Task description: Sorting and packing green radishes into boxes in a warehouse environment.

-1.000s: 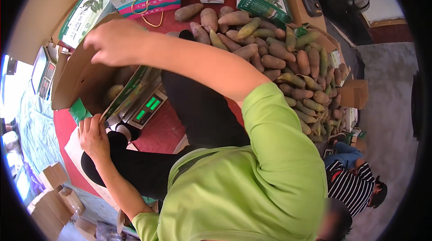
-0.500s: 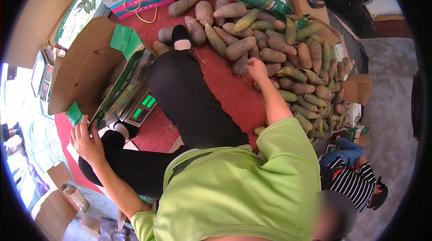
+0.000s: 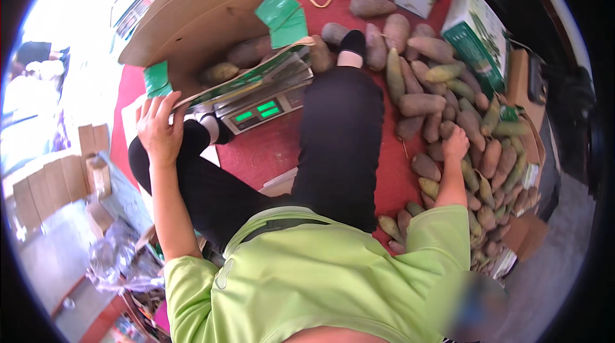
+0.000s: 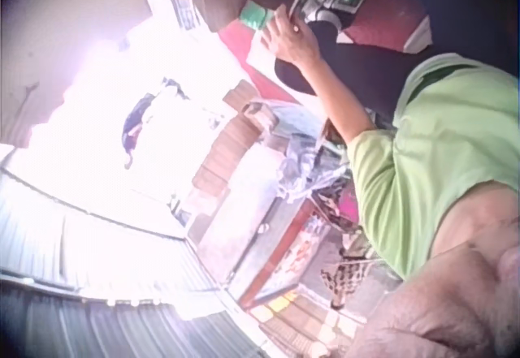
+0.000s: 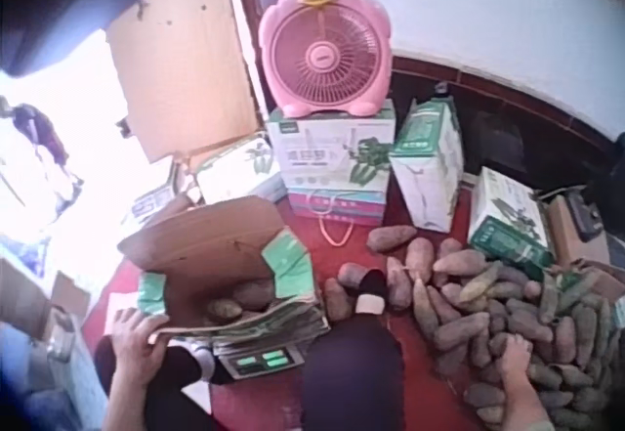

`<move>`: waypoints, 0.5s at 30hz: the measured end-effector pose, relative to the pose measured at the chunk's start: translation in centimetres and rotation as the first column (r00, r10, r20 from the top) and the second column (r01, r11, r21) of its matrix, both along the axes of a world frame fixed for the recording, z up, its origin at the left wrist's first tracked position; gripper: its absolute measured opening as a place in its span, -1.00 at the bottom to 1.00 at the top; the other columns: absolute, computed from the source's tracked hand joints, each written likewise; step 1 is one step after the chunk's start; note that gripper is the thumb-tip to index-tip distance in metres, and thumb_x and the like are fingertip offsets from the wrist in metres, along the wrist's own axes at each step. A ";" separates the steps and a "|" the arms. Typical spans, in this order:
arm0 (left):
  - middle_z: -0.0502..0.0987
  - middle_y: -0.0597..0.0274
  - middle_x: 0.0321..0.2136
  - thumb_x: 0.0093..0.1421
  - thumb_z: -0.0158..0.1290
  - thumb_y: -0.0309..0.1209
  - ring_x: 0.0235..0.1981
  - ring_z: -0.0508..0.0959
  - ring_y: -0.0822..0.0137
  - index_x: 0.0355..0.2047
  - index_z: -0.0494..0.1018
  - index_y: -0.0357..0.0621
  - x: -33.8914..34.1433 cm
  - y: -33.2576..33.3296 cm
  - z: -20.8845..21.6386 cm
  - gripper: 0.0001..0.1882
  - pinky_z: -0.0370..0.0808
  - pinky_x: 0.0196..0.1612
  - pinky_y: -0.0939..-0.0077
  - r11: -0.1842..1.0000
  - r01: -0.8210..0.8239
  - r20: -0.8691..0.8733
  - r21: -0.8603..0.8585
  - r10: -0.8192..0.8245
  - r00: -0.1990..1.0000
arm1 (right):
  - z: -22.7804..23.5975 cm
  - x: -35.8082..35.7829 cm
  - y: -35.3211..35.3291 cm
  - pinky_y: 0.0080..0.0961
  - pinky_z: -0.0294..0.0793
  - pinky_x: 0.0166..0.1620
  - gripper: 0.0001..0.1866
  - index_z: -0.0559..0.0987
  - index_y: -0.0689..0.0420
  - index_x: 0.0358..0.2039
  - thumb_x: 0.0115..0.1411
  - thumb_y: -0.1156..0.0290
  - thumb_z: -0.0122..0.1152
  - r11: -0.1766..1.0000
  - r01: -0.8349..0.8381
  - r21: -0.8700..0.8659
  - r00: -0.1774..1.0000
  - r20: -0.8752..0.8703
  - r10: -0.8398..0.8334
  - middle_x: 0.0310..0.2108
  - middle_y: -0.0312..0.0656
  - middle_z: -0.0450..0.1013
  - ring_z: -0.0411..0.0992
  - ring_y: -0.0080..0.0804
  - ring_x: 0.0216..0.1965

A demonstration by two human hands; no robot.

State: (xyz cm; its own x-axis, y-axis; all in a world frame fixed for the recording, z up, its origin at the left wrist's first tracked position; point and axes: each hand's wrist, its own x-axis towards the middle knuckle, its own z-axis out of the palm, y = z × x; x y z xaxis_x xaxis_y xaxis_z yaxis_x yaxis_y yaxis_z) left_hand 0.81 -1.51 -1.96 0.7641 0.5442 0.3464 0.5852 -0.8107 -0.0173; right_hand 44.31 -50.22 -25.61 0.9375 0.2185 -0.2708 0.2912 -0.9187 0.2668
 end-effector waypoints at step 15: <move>0.55 0.29 -0.43 0.00 0.23 -0.38 -0.36 0.52 0.20 -0.36 0.53 -0.07 -0.1 -0.1 0.5 -0.82 0.37 -0.25 0.33 0.999 -0.022 0.011 0.033 0.022 1.000 | -1.7 2.5 0.7 -0.10 0.42 0.04 -0.32 0.30 -0.16 0.18 0.01 0.52 0.23 0.984 -0.097 -0.147 0.992 -0.089 0.085 0.14 -0.24 0.24 0.26 -0.16 0.14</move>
State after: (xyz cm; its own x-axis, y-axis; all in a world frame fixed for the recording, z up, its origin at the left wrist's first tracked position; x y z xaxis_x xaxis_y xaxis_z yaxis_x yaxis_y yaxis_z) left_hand 0.67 -1.63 -1.48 0.7484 0.5488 0.3724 0.6030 -0.7968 -0.0376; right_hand 46.85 -49.48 -27.35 0.8887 0.2529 -0.3824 0.3986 -0.8383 0.3719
